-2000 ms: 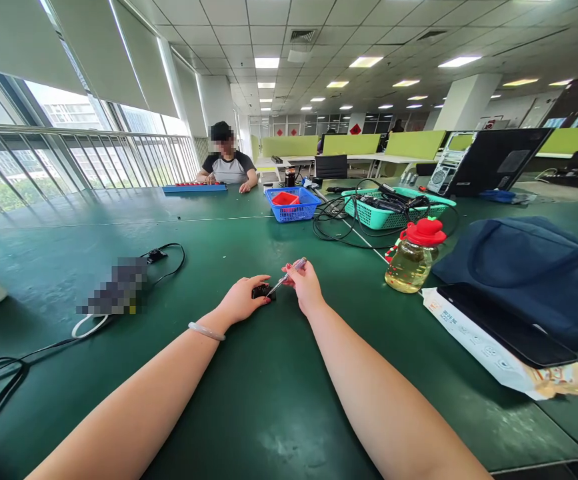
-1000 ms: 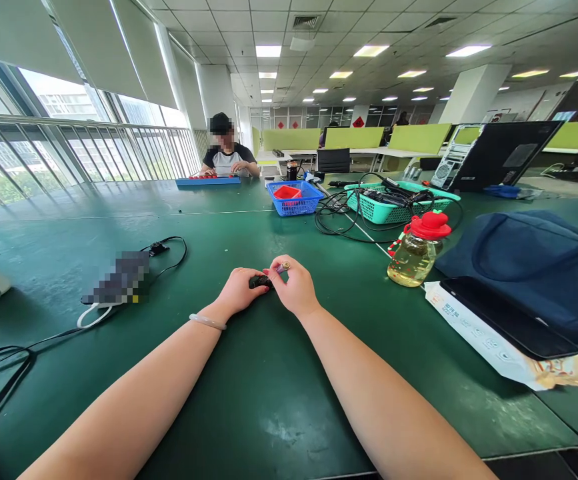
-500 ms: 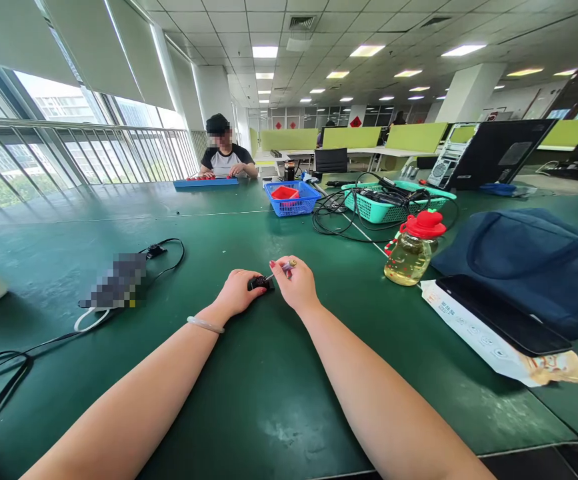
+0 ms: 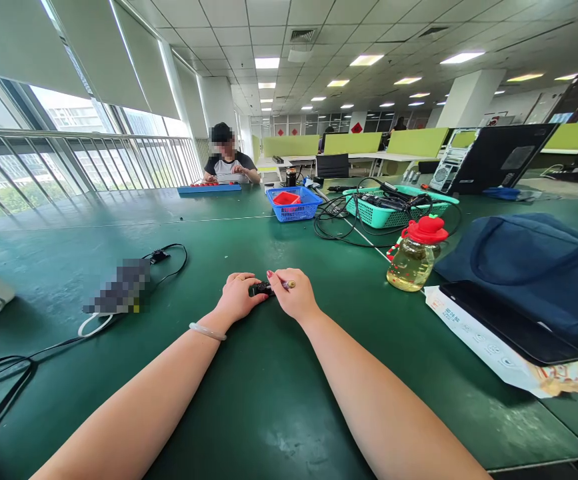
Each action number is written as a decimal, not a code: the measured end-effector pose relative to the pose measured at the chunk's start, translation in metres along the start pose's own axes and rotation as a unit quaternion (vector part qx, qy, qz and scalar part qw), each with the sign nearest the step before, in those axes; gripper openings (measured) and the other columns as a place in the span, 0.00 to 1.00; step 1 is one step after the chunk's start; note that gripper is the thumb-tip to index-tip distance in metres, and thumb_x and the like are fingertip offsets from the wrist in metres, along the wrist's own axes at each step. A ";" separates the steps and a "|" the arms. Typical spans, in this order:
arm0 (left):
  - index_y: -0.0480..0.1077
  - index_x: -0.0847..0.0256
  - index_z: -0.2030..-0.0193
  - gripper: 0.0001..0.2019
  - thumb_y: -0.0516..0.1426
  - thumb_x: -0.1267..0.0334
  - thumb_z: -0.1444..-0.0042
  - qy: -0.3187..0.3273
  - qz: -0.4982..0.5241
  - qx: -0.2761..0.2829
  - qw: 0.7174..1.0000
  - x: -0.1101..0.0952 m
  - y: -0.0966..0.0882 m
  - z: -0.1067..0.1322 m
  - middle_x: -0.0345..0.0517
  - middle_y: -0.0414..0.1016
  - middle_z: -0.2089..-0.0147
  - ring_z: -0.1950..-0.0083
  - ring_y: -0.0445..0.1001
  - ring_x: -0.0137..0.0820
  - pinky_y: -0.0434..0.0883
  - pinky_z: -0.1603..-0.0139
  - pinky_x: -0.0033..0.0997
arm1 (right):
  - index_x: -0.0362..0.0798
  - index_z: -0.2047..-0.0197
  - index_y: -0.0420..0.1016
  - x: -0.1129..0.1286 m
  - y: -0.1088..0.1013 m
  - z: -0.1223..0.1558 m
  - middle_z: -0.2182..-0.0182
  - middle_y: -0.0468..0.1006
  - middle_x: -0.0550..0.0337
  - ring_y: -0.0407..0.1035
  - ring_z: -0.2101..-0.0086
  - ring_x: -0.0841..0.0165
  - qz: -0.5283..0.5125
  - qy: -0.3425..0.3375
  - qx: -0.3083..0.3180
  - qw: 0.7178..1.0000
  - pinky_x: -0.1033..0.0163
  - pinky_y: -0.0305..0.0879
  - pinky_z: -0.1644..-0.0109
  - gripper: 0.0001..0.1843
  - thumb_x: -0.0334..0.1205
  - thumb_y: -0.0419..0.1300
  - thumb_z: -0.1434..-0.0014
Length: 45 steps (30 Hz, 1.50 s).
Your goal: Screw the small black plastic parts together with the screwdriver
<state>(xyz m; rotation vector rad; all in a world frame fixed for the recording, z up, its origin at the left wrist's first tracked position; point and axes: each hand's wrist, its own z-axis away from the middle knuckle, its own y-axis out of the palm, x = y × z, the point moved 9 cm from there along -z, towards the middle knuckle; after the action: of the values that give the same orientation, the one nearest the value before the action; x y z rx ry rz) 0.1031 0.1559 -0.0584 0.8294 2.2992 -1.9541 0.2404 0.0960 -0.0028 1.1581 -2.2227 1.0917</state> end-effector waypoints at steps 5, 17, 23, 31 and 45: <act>0.76 0.55 0.48 0.20 0.63 0.53 0.46 0.006 0.005 0.008 1.000 -0.002 0.000 0.000 0.48 0.72 0.40 0.35 0.60 0.46 0.61 0.34 0.45 | 0.51 0.83 0.60 -0.006 0.001 0.000 0.82 0.64 0.62 0.60 0.76 0.68 -0.048 0.022 0.001 0.999 0.62 0.56 0.70 0.30 0.61 0.48 0.36; 0.76 0.55 0.48 0.20 0.63 0.53 0.47 0.001 0.006 0.010 1.000 -0.002 0.000 0.000 0.48 0.72 0.39 0.34 0.59 0.46 0.60 0.34 0.46 | 0.53 0.63 0.72 -0.029 -0.011 0.002 0.69 0.74 0.61 0.67 0.69 0.66 -0.154 0.097 -0.095 0.979 0.62 0.63 0.65 0.12 0.52 0.59 0.43; 0.76 0.56 0.49 0.21 0.65 0.53 0.49 0.002 0.024 0.014 1.000 0.000 0.001 0.000 0.48 0.73 0.40 0.34 0.60 0.47 0.60 0.34 0.45 | 0.53 0.61 0.74 -0.059 -0.007 0.001 0.68 0.75 0.60 0.68 0.70 0.66 -0.214 0.166 -0.114 0.956 0.58 0.66 0.61 0.16 0.55 0.62 0.47; 0.78 0.56 0.51 0.20 0.66 0.54 0.51 0.017 0.038 0.020 0.999 -0.003 0.001 -0.001 0.47 0.76 0.44 0.36 0.62 0.46 0.61 0.35 0.45 | 0.52 0.68 0.71 -0.074 -0.008 0.004 0.79 0.67 0.65 0.61 0.78 0.70 -0.247 0.212 -0.140 0.935 0.62 0.60 0.72 0.25 0.66 0.61 0.49; 0.78 0.52 0.55 0.20 0.67 0.51 0.55 0.013 0.058 0.018 0.998 0.001 0.004 -0.002 0.45 0.75 0.43 0.35 0.60 0.48 0.60 0.35 0.47 | 0.53 0.66 0.65 -0.081 -0.006 0.004 0.79 0.64 0.69 0.57 0.78 0.71 -0.254 0.202 -0.144 0.935 0.63 0.55 0.73 0.20 0.61 0.61 0.46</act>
<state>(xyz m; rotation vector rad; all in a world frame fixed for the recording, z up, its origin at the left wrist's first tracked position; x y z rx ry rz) 0.1043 0.1584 -0.0623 0.9734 2.1813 -1.9541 0.2916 0.1317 -0.0552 1.1614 -1.5759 0.6820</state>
